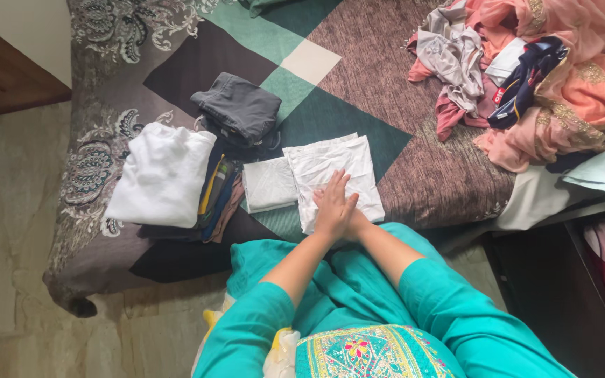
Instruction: The person folds clothes by hand, including pants and shirts, on a bed and stacks them into a pile.
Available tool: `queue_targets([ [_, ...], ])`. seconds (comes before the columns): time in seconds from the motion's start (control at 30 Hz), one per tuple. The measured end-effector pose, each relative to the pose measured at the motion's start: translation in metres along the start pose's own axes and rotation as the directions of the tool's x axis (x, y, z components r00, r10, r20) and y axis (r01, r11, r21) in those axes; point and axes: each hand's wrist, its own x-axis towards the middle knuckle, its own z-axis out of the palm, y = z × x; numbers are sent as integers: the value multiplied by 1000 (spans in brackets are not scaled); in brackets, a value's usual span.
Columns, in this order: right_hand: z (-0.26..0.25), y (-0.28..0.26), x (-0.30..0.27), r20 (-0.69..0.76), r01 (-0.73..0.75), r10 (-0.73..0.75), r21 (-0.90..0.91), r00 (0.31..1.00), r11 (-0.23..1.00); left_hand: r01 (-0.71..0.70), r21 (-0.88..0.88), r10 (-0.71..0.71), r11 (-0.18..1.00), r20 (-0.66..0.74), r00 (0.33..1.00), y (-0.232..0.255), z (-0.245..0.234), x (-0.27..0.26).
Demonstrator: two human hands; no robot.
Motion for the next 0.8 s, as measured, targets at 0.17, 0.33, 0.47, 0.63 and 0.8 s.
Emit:
queue_targets([
  [0.17,-14,22,19,257,-454,503,-228,825,861,58,217,-88,974,127,988,-59,16,19],
  [0.33,-19,61,42,77,9,39,-542,996,841,82,427,-165,901,161,973,-66,11,34],
  [0.47,-18,77,62,56,-85,123,-455,991,887,106,564,-211,819,124,970,-82,14,57],
  [0.63,-20,105,84,-28,-24,8,-621,1000,784,137,627,-215,767,50,975,-98,20,76],
  [0.8,-31,128,104,-110,-139,92,-587,990,798,141,594,-210,792,49,976,-114,13,89],
])
